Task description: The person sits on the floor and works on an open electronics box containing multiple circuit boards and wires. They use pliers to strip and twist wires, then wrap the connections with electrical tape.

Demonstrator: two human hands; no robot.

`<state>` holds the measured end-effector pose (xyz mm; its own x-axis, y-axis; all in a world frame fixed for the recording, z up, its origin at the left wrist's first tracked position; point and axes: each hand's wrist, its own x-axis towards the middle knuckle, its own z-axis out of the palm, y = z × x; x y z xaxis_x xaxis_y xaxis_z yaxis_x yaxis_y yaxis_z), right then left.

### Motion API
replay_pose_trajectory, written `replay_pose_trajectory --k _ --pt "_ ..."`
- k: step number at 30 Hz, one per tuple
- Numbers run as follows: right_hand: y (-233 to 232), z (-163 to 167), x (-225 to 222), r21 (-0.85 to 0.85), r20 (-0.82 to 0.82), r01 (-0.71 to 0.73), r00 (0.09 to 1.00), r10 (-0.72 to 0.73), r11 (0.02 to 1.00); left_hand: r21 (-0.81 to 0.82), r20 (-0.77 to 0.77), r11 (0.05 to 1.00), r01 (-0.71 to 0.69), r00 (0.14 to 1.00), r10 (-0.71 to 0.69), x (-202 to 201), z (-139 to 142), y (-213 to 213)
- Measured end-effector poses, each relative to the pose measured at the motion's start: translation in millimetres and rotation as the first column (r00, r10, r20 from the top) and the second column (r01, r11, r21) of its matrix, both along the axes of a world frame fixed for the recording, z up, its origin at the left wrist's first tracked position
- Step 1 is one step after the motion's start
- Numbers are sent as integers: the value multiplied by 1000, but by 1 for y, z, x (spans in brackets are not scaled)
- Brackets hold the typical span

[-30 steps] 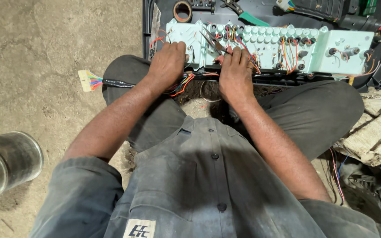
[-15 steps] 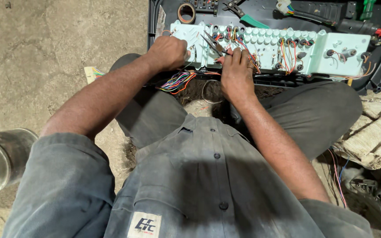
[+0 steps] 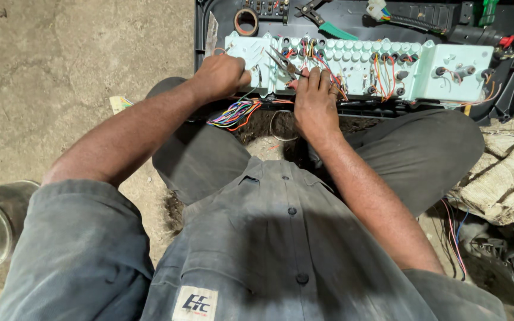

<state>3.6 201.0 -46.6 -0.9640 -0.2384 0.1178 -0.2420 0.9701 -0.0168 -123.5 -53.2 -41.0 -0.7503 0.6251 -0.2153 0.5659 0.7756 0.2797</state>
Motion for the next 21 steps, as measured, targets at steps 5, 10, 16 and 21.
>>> replay_pose_trajectory --k 5,10,16,21 --pt "-1 1 -2 38 -41 11 999 -9 999 10 -140 1000 -2 990 4 16 -5 3" --pt "-2 1 -5 26 -34 13 999 -12 1000 9 -277 987 161 949 -152 19 10 0" --pt "0 1 -5 -17 -35 5 999 -6 1000 -36 -249 992 123 960 -128 23 22 5" --pt "2 1 -2 18 -5 6 1000 -6 1000 -11 -35 992 129 991 -129 9 15 0"
